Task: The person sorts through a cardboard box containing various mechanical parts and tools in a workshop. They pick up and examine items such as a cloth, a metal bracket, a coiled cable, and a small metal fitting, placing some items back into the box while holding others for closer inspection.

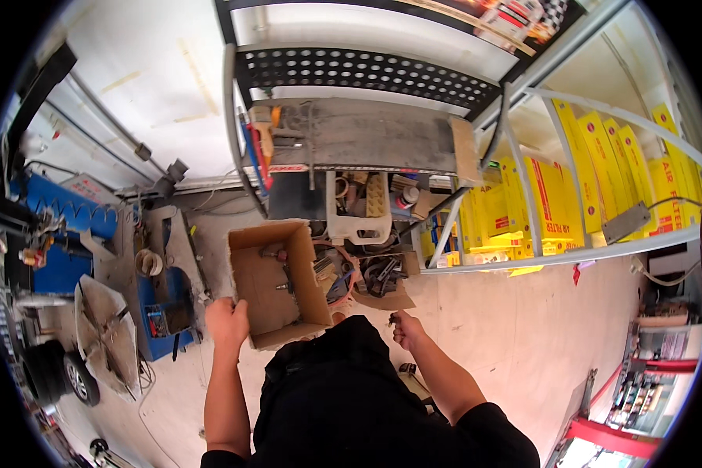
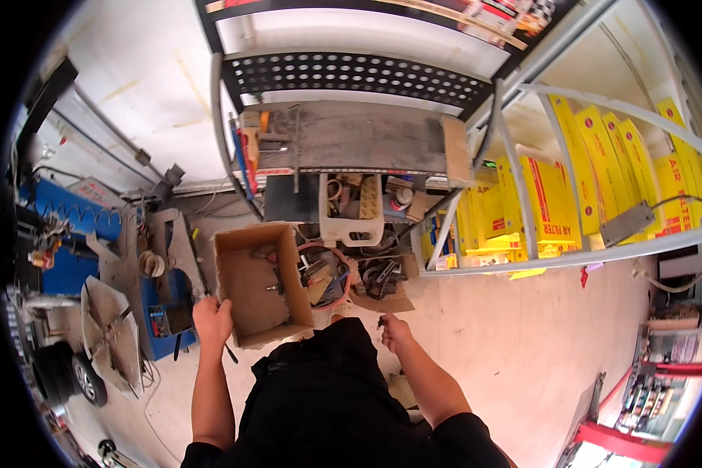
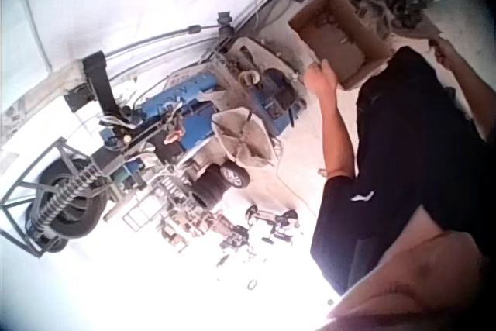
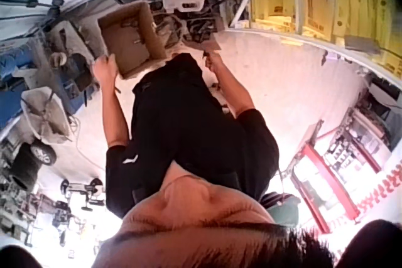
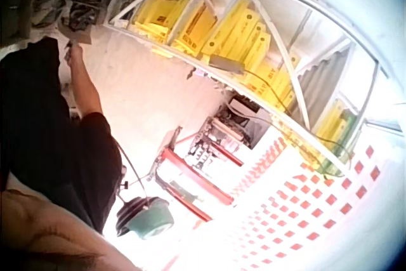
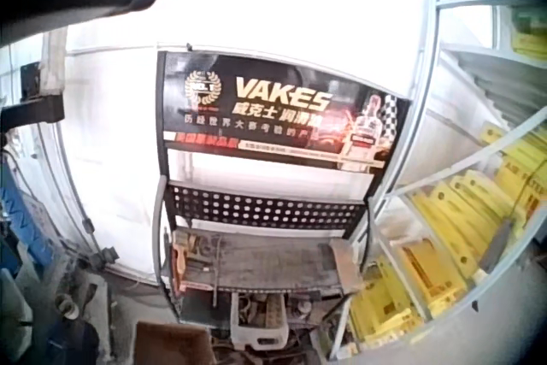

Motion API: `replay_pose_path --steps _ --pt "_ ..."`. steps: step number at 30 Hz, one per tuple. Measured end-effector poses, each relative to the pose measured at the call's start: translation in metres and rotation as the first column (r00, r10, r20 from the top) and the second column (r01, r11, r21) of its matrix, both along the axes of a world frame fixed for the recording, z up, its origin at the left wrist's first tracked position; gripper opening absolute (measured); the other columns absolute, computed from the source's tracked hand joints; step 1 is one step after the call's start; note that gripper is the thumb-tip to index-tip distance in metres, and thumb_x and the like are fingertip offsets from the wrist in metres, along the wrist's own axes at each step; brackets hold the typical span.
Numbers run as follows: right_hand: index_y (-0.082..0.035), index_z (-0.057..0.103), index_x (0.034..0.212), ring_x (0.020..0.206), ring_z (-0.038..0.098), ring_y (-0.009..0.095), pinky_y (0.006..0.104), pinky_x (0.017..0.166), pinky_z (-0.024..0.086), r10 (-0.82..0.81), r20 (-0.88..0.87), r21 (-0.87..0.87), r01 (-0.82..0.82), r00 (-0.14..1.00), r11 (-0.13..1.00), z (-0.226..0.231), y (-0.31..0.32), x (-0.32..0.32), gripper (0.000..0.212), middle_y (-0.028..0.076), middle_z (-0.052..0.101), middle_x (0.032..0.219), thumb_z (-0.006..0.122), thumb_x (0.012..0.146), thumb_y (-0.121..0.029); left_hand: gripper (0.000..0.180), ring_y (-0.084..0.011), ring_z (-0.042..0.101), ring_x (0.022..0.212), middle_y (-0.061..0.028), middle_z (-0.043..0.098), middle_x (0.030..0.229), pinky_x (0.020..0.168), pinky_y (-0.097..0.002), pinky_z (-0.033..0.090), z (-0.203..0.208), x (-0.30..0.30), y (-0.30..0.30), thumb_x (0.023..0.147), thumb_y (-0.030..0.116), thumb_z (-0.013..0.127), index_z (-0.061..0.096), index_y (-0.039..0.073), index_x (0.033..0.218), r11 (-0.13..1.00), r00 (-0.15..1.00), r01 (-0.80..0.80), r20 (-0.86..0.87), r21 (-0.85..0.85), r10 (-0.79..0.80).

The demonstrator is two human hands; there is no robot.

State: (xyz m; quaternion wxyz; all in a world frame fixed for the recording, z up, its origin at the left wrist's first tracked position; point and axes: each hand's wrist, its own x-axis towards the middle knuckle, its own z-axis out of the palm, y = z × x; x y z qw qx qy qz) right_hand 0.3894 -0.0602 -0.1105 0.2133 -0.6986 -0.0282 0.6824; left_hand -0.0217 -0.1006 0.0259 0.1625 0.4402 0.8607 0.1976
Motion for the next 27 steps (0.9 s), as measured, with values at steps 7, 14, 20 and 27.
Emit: replay_pose_path --steps 7,14,20,27 --pt "-0.015 0.057 0.070 0.036 0.033 0.012 0.0290 0.033 0.027 -0.159 0.151 0.248 0.118 0.976 0.962 -0.068 0.104 0.033 0.020 -0.004 0.035 0.047 0.061 0.085 -0.029 0.037 -0.0432 0.052 0.052 -0.0275 0.049 0.055 0.051 -0.0491 0.039 0.006 0.009 0.007 0.070 0.024 0.061 0.049 -0.008 0.055 0.997 1.000 0.024 -0.007 0.078 -0.023" --pt "0.001 0.068 0.086 0.056 0.056 0.010 0.0287 0.053 0.046 0.180 0.539 0.637 -0.537 0.823 0.553 0.028 0.135 -0.050 0.020 0.004 0.065 0.073 0.065 0.085 -0.019 0.033 -0.0429 0.054 0.056 -0.0257 0.049 0.057 0.051 -0.0478 0.040 0.022 0.013 0.010 0.070 0.022 0.061 0.048 -0.004 0.054 0.993 1.000 0.003 -0.012 0.117 -0.002" --pt "-0.002 0.068 0.084 0.067 0.065 0.016 0.0282 0.061 0.050 0.696 0.494 0.732 -0.682 0.521 -0.009 0.167 0.103 -0.138 0.013 0.009 0.068 0.075 0.066 0.082 -0.015 0.031 -0.0422 0.055 0.059 -0.0235 0.052 0.060 0.053 -0.0471 0.043 0.032 0.017 0.014 0.072 0.023 0.060 0.050 -0.002 0.055 0.989 0.996 0.050 -0.086 0.138 -0.039" --pt "-0.007 0.073 0.084 0.086 0.068 0.031 0.0414 0.074 0.054 0.278 0.803 -0.043 -0.516 -0.528 -0.855 0.129 0.087 -0.254 0.015 0.014 0.070 0.089 0.068 0.070 -0.010 0.034 -0.0403 0.059 0.063 -0.0220 0.057 0.064 0.059 -0.0473 0.047 0.049 0.028 0.019 0.075 0.028 0.059 0.057 0.000 0.057 0.991 0.985 0.134 -0.116 0.029 -0.130"
